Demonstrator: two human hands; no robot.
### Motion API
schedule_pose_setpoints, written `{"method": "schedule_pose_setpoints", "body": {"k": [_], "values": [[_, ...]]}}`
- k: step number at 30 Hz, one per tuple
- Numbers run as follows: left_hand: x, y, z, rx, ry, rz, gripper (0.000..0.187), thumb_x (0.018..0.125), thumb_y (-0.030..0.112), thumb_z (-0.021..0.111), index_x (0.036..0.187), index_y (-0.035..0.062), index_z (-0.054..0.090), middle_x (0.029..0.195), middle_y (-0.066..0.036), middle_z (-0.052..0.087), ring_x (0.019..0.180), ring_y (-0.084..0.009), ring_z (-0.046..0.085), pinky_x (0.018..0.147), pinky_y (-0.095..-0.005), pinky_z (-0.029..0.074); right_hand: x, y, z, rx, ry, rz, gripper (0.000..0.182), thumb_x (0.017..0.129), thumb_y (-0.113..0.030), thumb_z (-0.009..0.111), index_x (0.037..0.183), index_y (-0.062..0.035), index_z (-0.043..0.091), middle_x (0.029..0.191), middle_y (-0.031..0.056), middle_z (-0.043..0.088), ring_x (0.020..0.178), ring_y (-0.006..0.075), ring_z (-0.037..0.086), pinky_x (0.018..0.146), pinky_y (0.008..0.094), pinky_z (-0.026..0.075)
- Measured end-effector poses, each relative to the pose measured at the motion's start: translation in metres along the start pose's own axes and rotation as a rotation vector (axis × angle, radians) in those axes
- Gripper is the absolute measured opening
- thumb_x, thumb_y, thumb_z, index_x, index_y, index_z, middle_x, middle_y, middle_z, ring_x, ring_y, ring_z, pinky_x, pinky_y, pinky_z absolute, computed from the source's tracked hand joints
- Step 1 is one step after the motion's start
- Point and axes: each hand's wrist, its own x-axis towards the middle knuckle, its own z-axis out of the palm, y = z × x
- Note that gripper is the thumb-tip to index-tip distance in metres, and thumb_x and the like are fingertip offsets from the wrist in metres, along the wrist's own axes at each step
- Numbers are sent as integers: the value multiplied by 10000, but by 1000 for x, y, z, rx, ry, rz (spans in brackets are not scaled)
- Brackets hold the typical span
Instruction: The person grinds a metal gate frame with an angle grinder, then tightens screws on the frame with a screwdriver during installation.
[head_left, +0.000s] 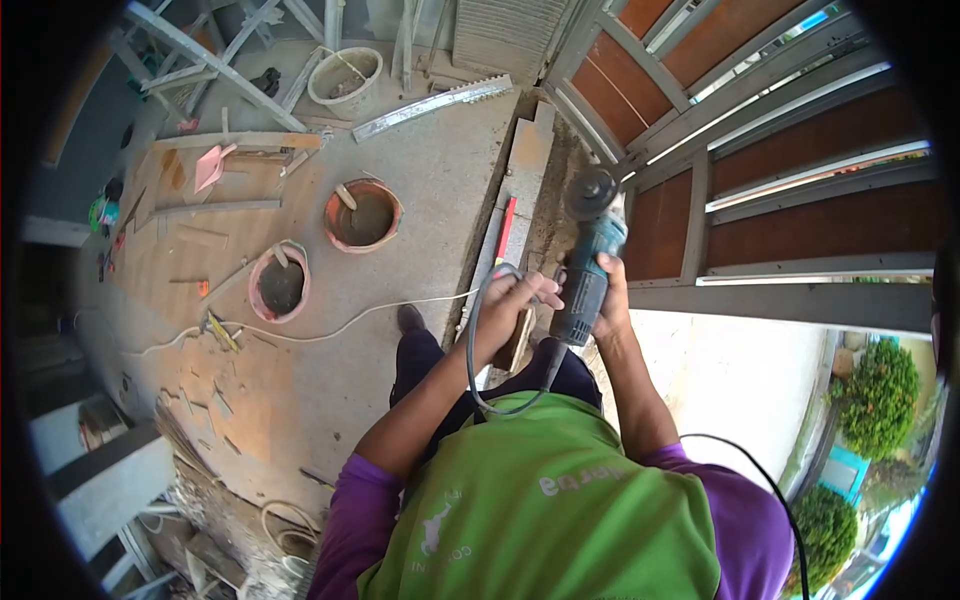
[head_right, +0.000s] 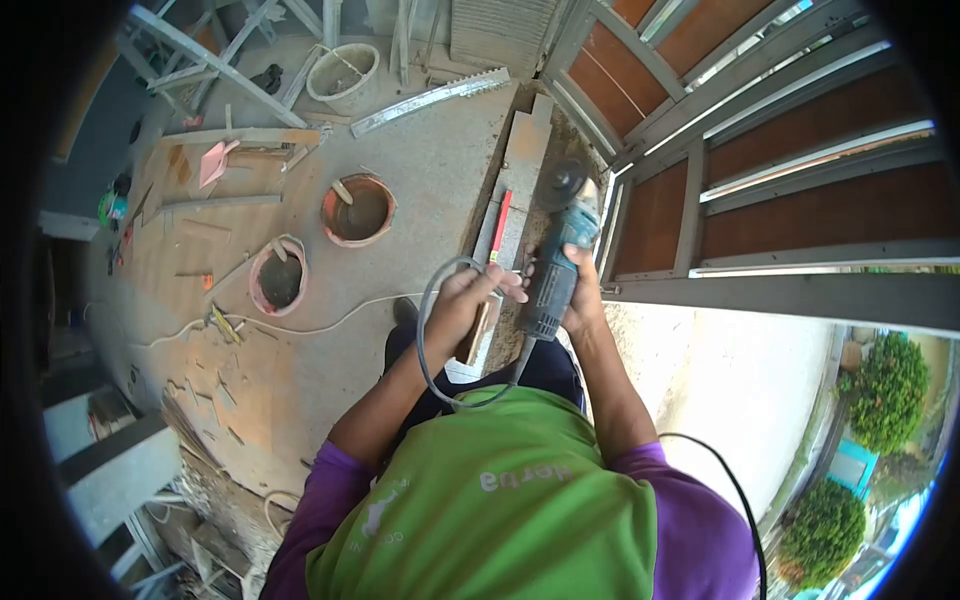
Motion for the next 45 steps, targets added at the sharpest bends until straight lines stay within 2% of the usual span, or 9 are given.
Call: {"method": "schedule_pose_setpoints", "body": {"k": [3,6,11,21,24,27,33,39,45], "values": [[-6,1,-26,14,-71,98,374,1005,261,649,1167,-75,681,1070,-164,752,1017,-184,698,967,-315,498,-32,12,42,-51,101,-187,646,804,-498,675,1182,20,596,887,151,680,752,273,692,714,384,594],[-11,-2,-59,477,-132,306,417,953,296,723,1210,-29,685,1116,-152,747,1021,-157,695,953,-278,497,-71,24,66,-101,280,-390,639,789,-449,693,1195,32,579,889,152,666,774,264,686,724,378,588],[-21,-28,-116,555,-402,-117,779,825,448,831,1409,12,557,730,5,583,661,-82,536,602,-276,453,-125,16,120,-150,313,-633,646,748,-423,738,1178,33,581,951,146,660,790,241,678,713,379,582],[-22,-35,-76,928,-550,224,1069,821,369,827,1593,-1,186,673,-87,623,613,-165,590,596,-322,476,-194,3,248,-166,47,-1027,633,811,-377,696,1225,80,555,1111,224,652,882,283,682,762,405,592],[-30,-44,-57,874,-545,77,1239,694,423,896,1587,-8,154,1154,-381,637,1070,-467,662,924,-450,532,-218,1,293,-128,-29,-1036,615,837,-361,681,1226,97,551,1123,243,649,888,293,684,750,417,602],[-45,-44,-39,852,-462,188,1263,675,415,911,1582,-21,148,1286,-404,568,1203,-486,595,1022,-440,487,-244,-9,340,-183,-64,-1075,600,864,-341,667,1244,103,533,1122,260,645,887,304,687,744,431,618],[-39,-65,-53,729,-613,302,972,750,363,863,1502,-29,388,1273,-353,610,1213,-395,623,995,-407,501,-276,-19,429,-300,-164,-1155,535,877,-350,671,1172,85,573,994,254,680,809,302,735,692,418,656],[-136,14,-91,798,-908,36,675,891,153,667,1524,108,438,1125,-130,715,761,-151,664,758,-304,534,-305,-24,510,-353,-397,-1057,635,879,-292,715,1277,119,439,1112,293,599,948,343,676,821,450,627],[-228,60,-168,436,-1263,-311,390,965,129,535,1350,86,579,778,-15,644,676,-74,605,654,-258,493,-330,60,642,-481,0,-1610,518,863,-332,723,1208,-2,524,839,146,629,633,249,651,577,347,584]]}}
